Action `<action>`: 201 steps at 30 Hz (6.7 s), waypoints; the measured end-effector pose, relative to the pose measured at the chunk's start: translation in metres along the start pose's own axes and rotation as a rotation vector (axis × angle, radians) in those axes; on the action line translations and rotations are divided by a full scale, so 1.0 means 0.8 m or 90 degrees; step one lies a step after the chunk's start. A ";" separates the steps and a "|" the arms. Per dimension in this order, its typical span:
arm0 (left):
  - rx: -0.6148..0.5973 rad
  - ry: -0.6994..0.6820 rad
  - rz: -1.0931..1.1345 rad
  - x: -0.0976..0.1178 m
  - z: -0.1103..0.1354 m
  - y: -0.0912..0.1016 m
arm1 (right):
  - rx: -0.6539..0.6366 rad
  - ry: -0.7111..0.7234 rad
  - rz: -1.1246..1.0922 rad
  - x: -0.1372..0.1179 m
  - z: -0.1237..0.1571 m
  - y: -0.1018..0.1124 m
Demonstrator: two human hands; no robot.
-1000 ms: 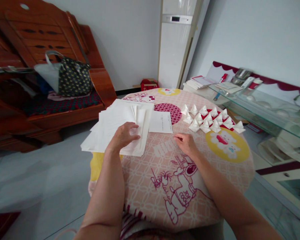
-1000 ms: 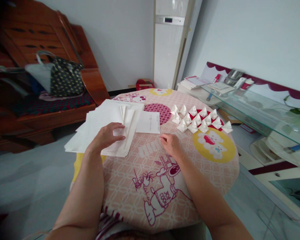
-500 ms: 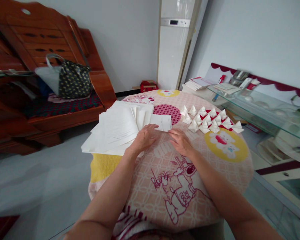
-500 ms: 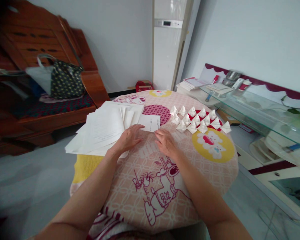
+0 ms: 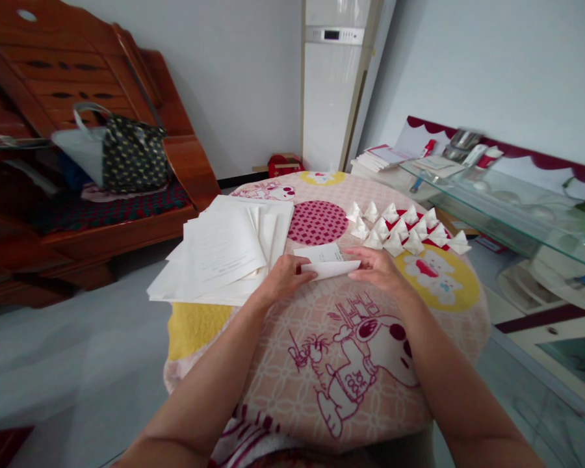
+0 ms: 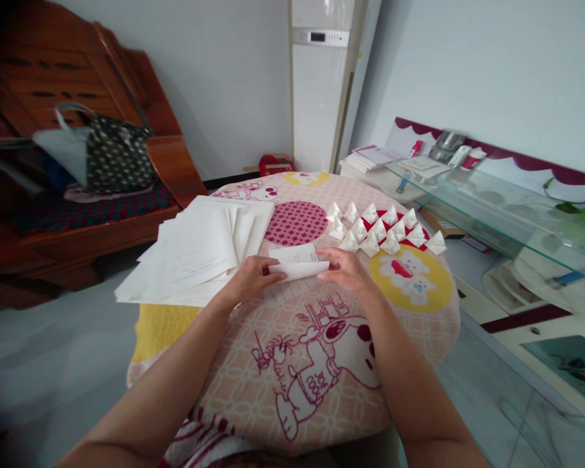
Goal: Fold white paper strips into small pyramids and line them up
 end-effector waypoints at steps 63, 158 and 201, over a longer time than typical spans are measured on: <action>0.166 0.174 -0.212 -0.012 -0.004 -0.021 | 0.155 -0.278 0.237 -0.002 0.007 -0.021; -0.066 -0.131 -0.267 -0.009 -0.009 -0.055 | -0.001 -0.191 0.161 -0.022 0.013 -0.009; -0.048 -0.168 -0.097 -0.045 -0.015 -0.023 | -0.052 0.089 0.647 -0.067 0.017 -0.082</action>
Point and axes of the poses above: each hand's wrist, its own z-axis away from the middle knuckle, its own y-axis out of the back of the hand, x = y × z, the point moved 4 cm from there along -z, towards the middle knuckle, and after that the axes turned 13 degrees about z, right-handed, at the moved point
